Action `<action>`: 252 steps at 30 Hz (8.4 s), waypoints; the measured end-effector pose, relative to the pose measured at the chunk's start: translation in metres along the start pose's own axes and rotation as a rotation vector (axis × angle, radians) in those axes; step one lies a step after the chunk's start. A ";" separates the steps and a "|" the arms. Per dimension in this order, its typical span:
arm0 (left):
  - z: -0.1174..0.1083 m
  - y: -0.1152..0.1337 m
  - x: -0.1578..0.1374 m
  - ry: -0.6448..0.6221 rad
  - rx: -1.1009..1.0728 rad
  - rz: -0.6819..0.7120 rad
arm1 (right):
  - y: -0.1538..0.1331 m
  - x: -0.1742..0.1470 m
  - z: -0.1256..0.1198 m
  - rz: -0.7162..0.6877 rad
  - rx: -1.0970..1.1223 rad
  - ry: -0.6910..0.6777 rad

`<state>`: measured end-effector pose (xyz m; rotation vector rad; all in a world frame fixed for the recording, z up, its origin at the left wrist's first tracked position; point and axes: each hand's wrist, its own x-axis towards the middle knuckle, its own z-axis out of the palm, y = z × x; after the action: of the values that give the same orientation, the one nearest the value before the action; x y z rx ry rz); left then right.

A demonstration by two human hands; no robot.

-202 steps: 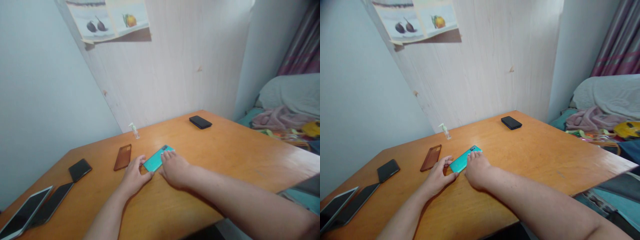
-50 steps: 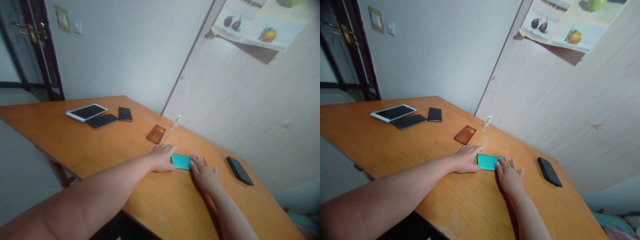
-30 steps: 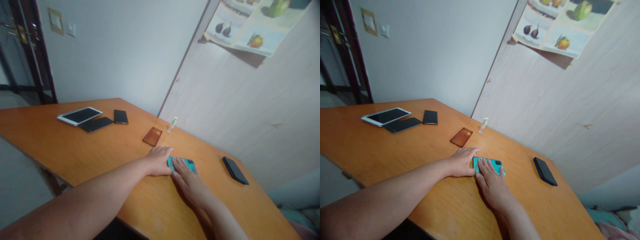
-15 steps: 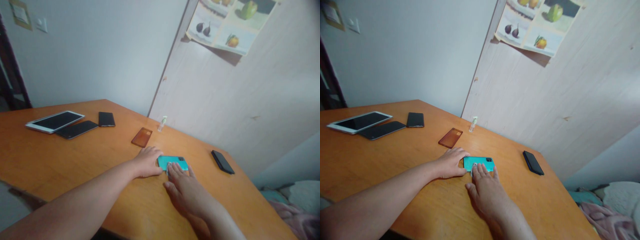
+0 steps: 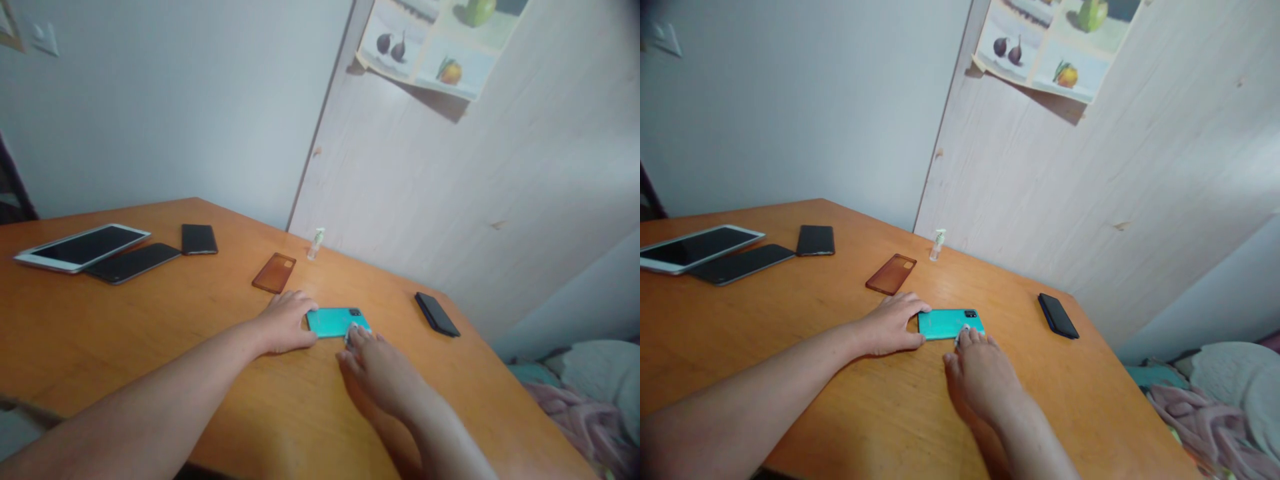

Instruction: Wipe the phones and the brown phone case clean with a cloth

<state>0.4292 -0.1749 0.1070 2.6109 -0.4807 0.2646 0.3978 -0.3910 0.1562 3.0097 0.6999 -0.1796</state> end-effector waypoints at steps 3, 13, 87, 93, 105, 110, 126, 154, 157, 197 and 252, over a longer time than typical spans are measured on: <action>0.001 -0.001 0.000 0.004 0.005 0.009 | 0.007 0.004 -0.002 0.068 -0.035 0.014; -0.003 -0.001 0.002 -0.043 -0.003 0.015 | -0.013 0.001 0.010 -0.130 0.095 0.071; 0.014 -0.008 0.003 0.112 -0.116 -0.008 | 0.007 0.034 0.027 -0.217 0.195 0.081; 0.011 -0.006 0.003 0.076 -0.073 0.013 | 0.031 0.038 0.020 0.041 0.121 0.241; 0.008 -0.008 0.003 0.051 -0.026 0.021 | 0.043 0.045 0.020 0.078 0.135 0.302; 0.009 -0.008 0.003 0.063 -0.038 0.027 | 0.054 0.050 0.026 0.158 0.184 0.331; -0.001 0.018 -0.003 0.205 -0.272 0.192 | 0.008 0.055 0.037 -0.086 1.729 0.179; -0.004 -0.029 0.000 0.330 -0.118 -0.102 | 0.071 0.032 0.004 -0.194 0.436 -0.009; -0.017 -0.024 -0.006 0.239 -0.036 -0.106 | 0.069 0.036 0.010 -0.169 0.398 0.027; -0.003 0.047 -0.052 -0.027 0.456 0.137 | 0.053 0.037 -0.004 -0.151 0.333 -0.065; 0.002 0.053 -0.019 -0.241 0.407 -0.043 | 0.062 0.045 0.005 -0.080 0.383 -0.068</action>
<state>0.3915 -0.2142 0.1223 3.0674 -0.4921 0.0317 0.4642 -0.4271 0.1467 3.3133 0.8689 -0.4676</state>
